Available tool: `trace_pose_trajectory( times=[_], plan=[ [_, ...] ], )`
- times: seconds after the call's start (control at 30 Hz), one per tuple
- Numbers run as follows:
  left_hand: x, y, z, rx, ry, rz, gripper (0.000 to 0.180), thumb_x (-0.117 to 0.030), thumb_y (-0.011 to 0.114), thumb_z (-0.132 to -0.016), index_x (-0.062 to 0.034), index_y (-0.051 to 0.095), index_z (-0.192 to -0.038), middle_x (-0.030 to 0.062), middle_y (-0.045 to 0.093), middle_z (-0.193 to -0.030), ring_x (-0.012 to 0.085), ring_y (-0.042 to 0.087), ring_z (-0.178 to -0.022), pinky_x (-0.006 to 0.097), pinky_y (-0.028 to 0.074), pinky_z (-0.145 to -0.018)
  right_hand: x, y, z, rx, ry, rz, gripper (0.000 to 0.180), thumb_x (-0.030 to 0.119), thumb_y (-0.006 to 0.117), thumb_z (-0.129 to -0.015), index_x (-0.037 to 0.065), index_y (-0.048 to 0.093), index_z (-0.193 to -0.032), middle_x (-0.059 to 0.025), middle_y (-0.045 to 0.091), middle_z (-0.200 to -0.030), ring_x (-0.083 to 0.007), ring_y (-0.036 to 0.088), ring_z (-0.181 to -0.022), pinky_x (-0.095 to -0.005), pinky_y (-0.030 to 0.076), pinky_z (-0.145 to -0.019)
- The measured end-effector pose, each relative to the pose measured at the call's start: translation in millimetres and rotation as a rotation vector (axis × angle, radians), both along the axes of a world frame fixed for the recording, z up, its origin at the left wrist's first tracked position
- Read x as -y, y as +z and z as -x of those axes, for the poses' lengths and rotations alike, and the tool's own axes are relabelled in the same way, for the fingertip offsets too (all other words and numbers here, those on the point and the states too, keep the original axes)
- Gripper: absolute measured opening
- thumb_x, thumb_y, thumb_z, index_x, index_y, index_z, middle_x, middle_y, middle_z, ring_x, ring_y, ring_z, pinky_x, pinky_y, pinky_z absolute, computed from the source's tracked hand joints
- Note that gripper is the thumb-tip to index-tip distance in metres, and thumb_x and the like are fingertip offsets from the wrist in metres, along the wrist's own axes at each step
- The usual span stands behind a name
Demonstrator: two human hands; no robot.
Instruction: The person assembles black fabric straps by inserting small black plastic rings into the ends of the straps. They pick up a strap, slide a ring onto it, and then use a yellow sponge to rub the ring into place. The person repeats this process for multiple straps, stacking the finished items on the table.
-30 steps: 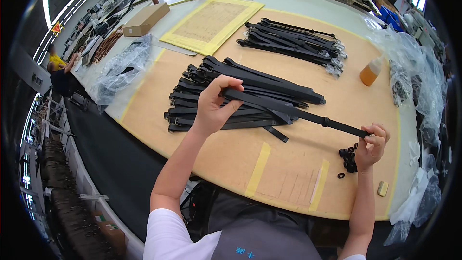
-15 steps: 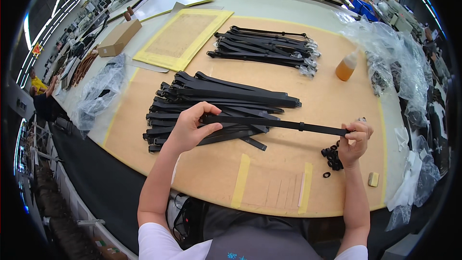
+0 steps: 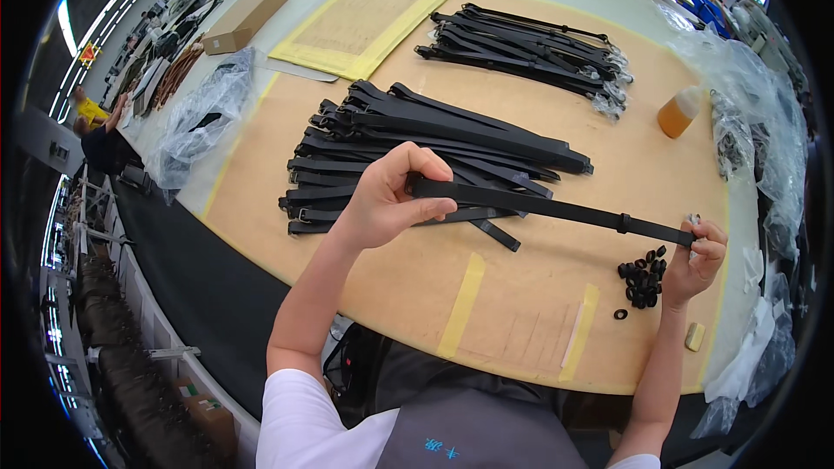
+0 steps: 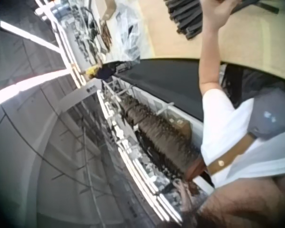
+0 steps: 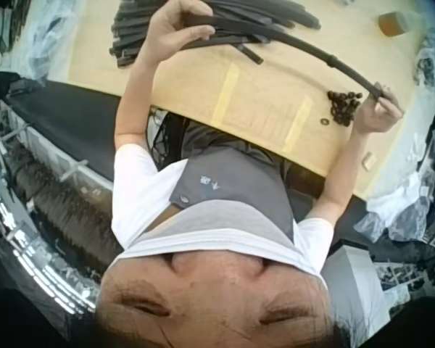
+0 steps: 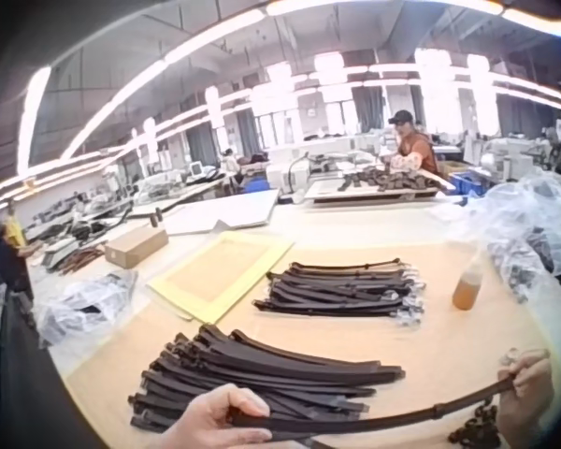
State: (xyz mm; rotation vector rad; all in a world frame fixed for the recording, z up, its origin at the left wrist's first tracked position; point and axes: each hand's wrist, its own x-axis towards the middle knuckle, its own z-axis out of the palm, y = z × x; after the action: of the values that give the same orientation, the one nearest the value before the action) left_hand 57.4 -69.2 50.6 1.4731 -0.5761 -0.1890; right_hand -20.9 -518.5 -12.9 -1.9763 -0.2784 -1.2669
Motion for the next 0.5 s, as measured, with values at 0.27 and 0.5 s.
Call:
trace_pose_trajectory(
  times=[0.27, 0.5],
  plan=[
    [2.1, -8.6, -4.1, -0.036, 0.007, 0.021, 0.03, 0.009, 0.075, -0.085, -0.0019, 0.056, -0.105, 0.008, 0.061, -0.102, 0.0102, 0.064, -0.081, 0.023, 0.056, -0.07, 1.0, -4.9, -2.2, -0.029, 0.035, -0.078, 0.034, -0.011, 0.071, -0.085, 0.012, 0.047, -0.092, -0.0075, 0.06, -0.106, -0.0252, 0.057, -0.105, -0.0418, 0.048, -0.097],
    [5.6, 0.2, -10.9, 0.361, 0.105, -0.439, 0.024, 0.001, 0.079, -0.082, 0.0009, 0.067, -0.103, 0.006, 0.065, -0.09, 0.0127, 0.06, -0.076, 0.025, 0.046, -0.068, -2.6, 1.3, -5.1, -0.055, -0.026, 0.056, 0.036, -0.014, 0.071, -0.08, 0.011, 0.047, -0.088, -0.0058, 0.062, -0.099, -0.0247, 0.055, -0.099, -0.0398, 0.045, -0.092]
  ],
)
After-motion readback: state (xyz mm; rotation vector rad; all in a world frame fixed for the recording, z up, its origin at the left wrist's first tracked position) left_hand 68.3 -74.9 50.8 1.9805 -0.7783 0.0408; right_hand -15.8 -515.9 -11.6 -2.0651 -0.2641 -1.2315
